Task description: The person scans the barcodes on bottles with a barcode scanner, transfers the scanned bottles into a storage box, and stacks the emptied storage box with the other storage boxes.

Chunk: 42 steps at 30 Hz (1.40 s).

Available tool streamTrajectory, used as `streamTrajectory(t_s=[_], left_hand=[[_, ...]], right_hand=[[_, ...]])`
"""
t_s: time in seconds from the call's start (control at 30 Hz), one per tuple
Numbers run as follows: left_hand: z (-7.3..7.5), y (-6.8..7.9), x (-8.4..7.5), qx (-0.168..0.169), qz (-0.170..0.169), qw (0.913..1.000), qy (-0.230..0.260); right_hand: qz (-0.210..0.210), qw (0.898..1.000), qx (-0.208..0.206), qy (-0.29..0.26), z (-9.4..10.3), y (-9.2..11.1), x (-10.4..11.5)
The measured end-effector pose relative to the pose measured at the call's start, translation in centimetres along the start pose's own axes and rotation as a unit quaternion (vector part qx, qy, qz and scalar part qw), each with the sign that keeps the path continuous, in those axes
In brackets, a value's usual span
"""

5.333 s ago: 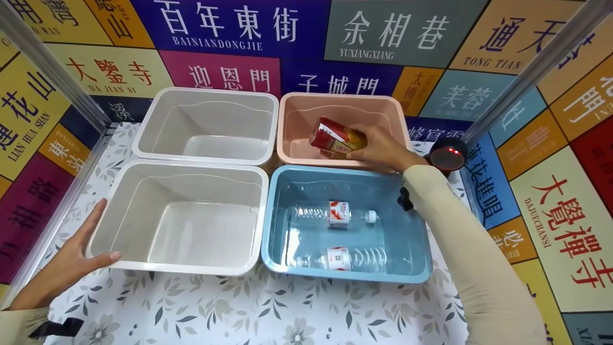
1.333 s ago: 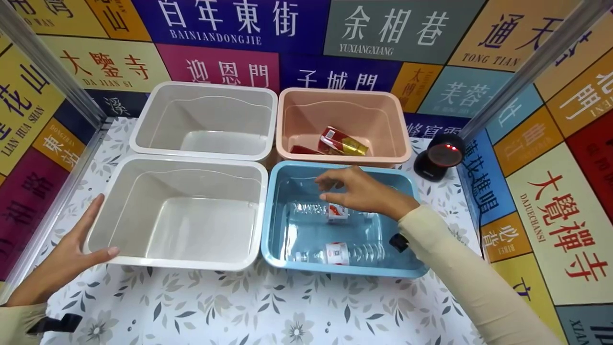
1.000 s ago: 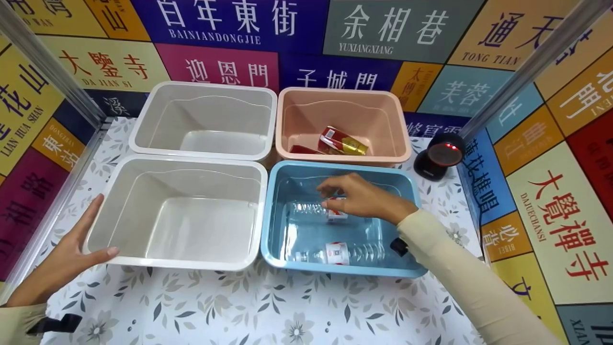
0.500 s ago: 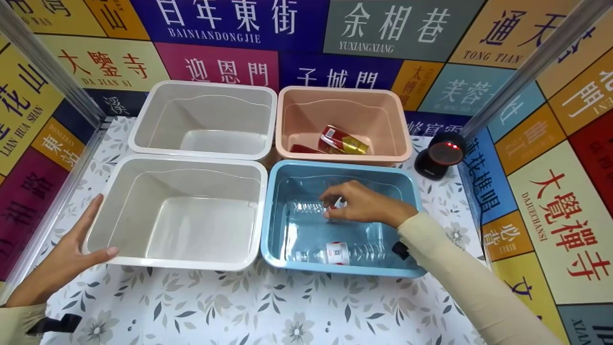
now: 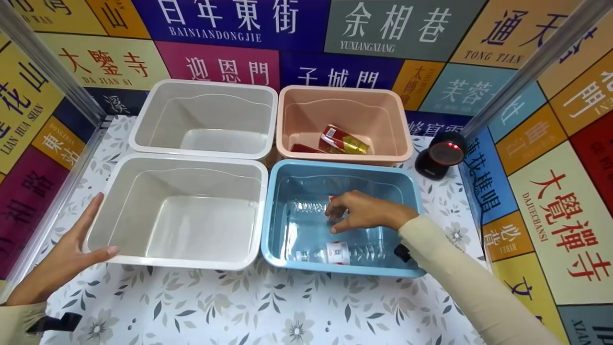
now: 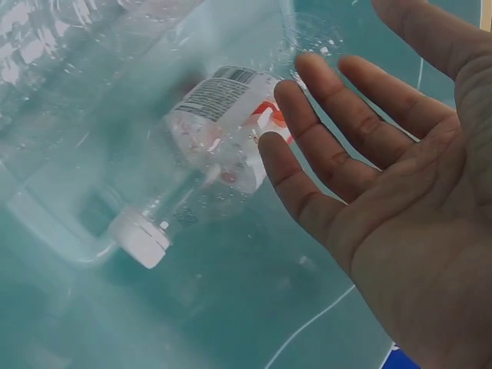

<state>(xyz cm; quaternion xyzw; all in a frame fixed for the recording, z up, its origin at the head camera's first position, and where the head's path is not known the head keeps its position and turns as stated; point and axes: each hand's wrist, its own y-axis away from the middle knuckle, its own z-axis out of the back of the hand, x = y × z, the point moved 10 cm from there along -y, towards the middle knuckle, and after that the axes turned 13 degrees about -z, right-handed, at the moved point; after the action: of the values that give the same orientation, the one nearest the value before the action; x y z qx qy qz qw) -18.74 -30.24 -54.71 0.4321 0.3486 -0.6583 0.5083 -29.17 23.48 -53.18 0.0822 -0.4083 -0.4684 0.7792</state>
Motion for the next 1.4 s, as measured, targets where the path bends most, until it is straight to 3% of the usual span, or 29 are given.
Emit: streamTrajectory(t_s=[0.23, 0.63, 1.17, 1.4], left_hand=[[0.1, 0.0, -0.3, -0.003, -0.010, 0.9999, -0.005], [-0.1, 0.1, -0.1, -0.002, 0.006, 1.0000, 0.001], [-0.1, 0.0, 0.0, -0.001, 0.010, 0.9999, -0.002], [-0.1, 0.0, -0.1, 0.000, 0.000, 1.0000, 0.002]], right_hand=[[-0.018, 0.999, 0.028, 0.000, -1.1, -0.1, -1.0], [-0.046, 0.996, 0.072, 0.017, -2.8, -0.1, -2.6], [-0.087, 0.990, 0.103, 0.042, -4.2, 0.0, -3.7], [-0.084, 0.989, 0.111, 0.058, -4.6, 0.3, -3.5]])
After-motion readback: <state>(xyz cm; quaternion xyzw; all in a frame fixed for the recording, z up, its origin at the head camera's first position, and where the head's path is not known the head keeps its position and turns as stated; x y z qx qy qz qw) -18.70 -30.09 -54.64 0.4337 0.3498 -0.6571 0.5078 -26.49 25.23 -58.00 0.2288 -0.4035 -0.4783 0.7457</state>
